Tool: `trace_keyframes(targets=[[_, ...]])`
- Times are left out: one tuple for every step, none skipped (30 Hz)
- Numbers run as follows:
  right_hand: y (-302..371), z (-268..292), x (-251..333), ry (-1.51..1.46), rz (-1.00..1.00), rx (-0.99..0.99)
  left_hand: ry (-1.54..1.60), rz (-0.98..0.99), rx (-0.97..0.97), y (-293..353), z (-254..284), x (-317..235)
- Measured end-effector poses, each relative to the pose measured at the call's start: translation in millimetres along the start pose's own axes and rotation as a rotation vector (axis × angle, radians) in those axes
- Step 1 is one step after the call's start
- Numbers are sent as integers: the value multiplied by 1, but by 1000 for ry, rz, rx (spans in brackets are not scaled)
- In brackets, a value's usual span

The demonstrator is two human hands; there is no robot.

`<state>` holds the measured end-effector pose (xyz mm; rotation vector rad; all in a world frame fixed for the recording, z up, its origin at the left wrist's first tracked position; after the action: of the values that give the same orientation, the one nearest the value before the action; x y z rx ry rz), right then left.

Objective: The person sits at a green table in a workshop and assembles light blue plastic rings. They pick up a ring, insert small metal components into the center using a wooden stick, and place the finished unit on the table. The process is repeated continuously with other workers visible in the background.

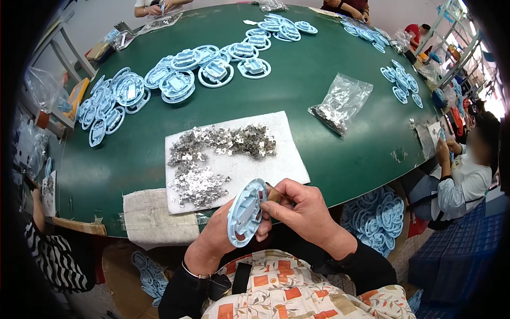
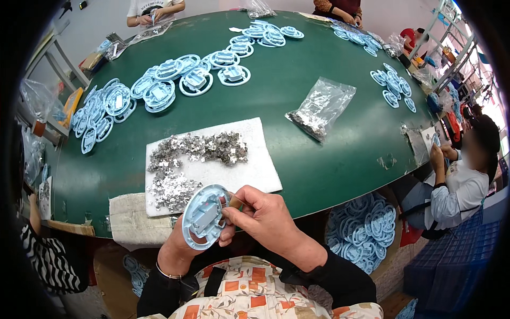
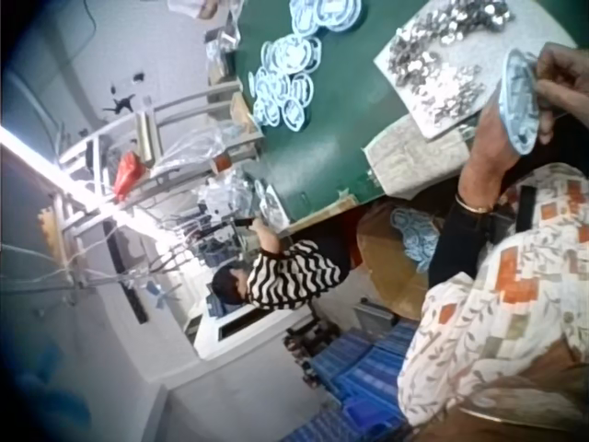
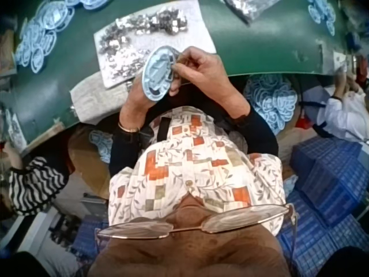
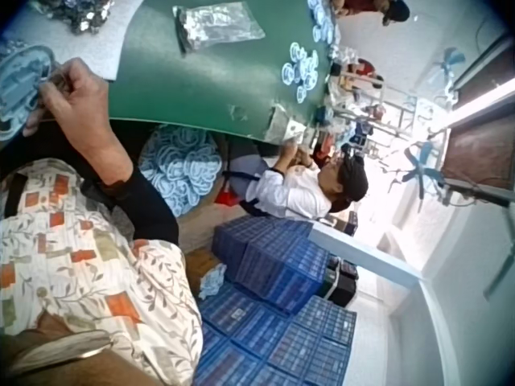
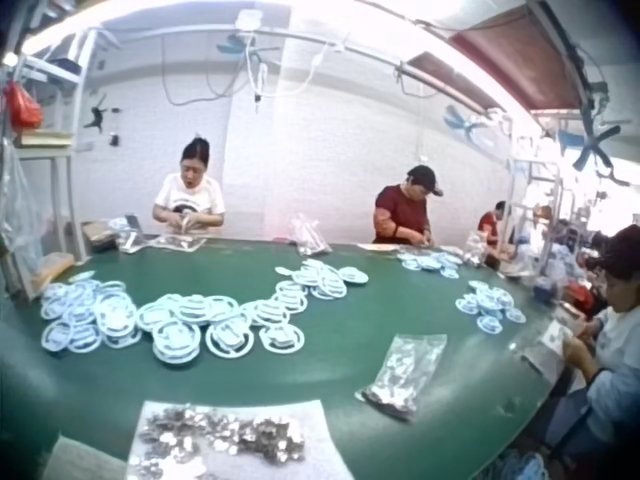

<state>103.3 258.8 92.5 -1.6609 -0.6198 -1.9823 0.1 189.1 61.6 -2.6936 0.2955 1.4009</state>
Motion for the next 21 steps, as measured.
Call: trace_keyframes(targets=[[-2, 1, -3, 31, 9, -18, 90, 45, -45, 0, 2, 4], [-3, 2, -6, 35, -5, -19, 179, 89, -90, 1, 2, 9], [-4, 3, -8, 39, -18, -20, 269, 133, -135, 1, 4, 14], [-5, 6, -8, 46, -28, -25, 297, 121, -115, 1, 1, 13], [-6, 6, -10, -3, -30, -7, 324, 109, -96, 1, -1, 12], [-7, 6, -12, -51, -31, 10, 352, 98, -76, 1, -4, 11], [-7, 6, -12, -100, -30, 28, 324, 79, -42, 0, -2, 12], [-7, 4, -10, -92, -48, 34, 296, 56, -11, 0, 6, 17], [-6, 3, -7, -84, -65, 40, 268, 33, 20, 0, 10, 18], [-4, 3, -7, -82, -88, 43, 294, 44, 21, 0, 8, 18], [-4, 4, -7, -33, -86, 28, 321, 55, 22, -1, 5, 18], [-5, 5, -7, 15, -85, 12, 348, 66, 24, -2, 3, 18], [-5, 7, -7, 63, -83, -4, 285, 85, -20, 0, 5, 22], [-6, 6, -9, 54, -89, 8, 233, 92, -41, 0, 4, 20], [-7, 7, -13, 46, -95, 21, 181, 98, -62, 0, 2, 18], [-8, 7, -15, 40, -99, 35, 129, 100, -83, 1, 2, 15], [-8, 5, -14, -53, -109, 63, 83, 68, -32, 2, 3, 16], [-8, 2, -13, -146, -119, 93, 239, 82, 8, 1, 1, 21], [-9, -1, -11, -240, -124, 124, 389, 93, 48, -2, 0, 24], [-11, 3, -12, -250, -111, 106, 539, 102, 89, -3, -2, 25], [-12, 8, -16, -261, -97, 90, 605, 100, 120, -4, -4, 23]])
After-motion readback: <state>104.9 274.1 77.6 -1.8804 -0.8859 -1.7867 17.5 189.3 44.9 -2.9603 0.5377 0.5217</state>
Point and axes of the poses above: each hand's wrist, its own y-axis away from the middle knuckle, its own z-axis out of the back of the hand, x = y × z, the point moved 9 cm from there along -y, towards the middle knuckle, and after that the axes turned 5 degrees about -y, right-handed, at the moved point
